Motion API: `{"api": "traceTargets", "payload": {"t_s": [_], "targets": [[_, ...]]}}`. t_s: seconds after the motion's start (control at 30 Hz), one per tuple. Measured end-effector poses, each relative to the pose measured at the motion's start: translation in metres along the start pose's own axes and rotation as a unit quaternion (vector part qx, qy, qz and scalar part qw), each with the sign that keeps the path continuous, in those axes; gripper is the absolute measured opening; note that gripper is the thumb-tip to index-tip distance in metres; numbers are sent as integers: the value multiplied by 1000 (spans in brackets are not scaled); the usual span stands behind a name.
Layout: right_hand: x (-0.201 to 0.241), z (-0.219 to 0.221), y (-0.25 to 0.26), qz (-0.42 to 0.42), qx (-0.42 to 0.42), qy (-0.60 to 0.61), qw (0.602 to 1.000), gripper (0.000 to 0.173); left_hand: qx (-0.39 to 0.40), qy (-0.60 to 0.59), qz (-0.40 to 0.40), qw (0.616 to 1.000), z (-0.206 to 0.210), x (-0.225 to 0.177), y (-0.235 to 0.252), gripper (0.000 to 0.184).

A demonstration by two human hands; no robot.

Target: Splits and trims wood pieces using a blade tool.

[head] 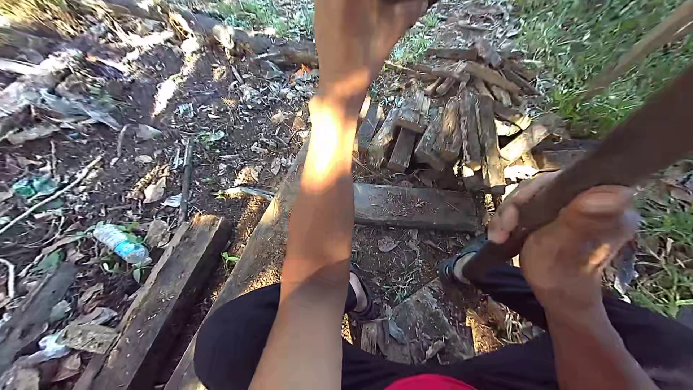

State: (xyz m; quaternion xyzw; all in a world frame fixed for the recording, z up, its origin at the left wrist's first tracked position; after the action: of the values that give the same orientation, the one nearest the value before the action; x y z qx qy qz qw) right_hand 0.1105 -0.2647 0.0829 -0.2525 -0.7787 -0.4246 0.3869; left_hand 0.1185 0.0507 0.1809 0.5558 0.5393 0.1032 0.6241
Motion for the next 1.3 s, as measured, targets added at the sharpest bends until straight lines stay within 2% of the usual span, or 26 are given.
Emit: {"api": "traceTargets", "payload": {"t_s": [0.03,0.07,0.1,0.13,0.17,0.2,0.27,0.3,0.33,0.37,0.4,0.5,0.57,0.63,0.73,0.83,0.9,0.97,1.03,1.1,1.2,1.3], "targets": [[-15,7,-10,44,33,-20,998,63,11,1,-47,999,4,13,-24,38],[-38,19,-24,97,79,-49,991,66,38,-9,-101,994,6,33,-64,50],[-66,36,-37,146,128,-85,977,69,63,30,-190,979,8,56,-119,61],[-94,55,-50,187,176,-116,960,68,101,37,-307,945,8,78,-188,78],[-116,72,-59,207,205,-143,946,70,138,40,-432,890,7,98,-258,93],[-124,84,-61,205,211,-160,942,72,157,48,-525,835,8,114,-317,95],[-118,97,-49,189,215,-167,944,71,136,42,-642,754,5,128,-381,69],[-114,100,-48,191,230,-167,939,70,101,26,-679,727,2,120,-398,55],[-115,104,-50,195,239,-165,937,70,58,-2,-695,716,1,107,-405,44],[-118,107,-51,196,238,-154,939,69,10,-42,-693,719,3,96,-401,37],[-122,112,-50,198,231,-135,943,68,-41,-98,-687,719,8,84,-388,38],[-115,124,-56,222,224,-52,948,64,-138,-233,-670,691,31,28,-347,52],[-111,128,-64,214,204,-32,955,67,-123,-279,-662,685,53,-14,-351,69],[-111,130,-64,194,157,-53,967,72,-81,-299,-636,707,72,-55,-365,76],[-103,122,-65,236,122,-8,964,73,-72,-279,-580,762,94,-86,-396,73],[-84,101,-65,289,121,51,948,70,-53,-290,-560,774,101,-105,-392,70],[-64,84,-62,289,114,53,949,70,-46,-277,-537,796,105,-118,-381,65],[-40,68,-51,255,87,41,962,73,-42,-276,-470,838,107,-124,-362,59],[-16,50,-35,178,49,36,982,76,-28,-284,-359,889,106,-127,-332,57],[11,30,-15,83,11,61,995,70,4,-269,-252,930,105,-127,-293,62],[37,6,17,-31,-22,134,990,62,47,-231,-169,957,97,-131,-228,56],[44,-7,34,-88,-26,198,976,48,45,-217,-131,966,92,-139,-195,53]]}}
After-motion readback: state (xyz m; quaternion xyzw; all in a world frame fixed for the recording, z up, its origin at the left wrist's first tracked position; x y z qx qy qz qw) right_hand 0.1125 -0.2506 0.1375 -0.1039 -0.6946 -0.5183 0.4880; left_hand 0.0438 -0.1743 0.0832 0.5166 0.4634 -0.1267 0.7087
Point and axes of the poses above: each hand's wrist, its own y-axis towards the middle knuckle, its own z-axis out of the palm, x = y × z, the point moved 2 cm from there along y, towards the middle knuckle, and after that the axes turned 14 degrees about -y, right-handed, at the moved point
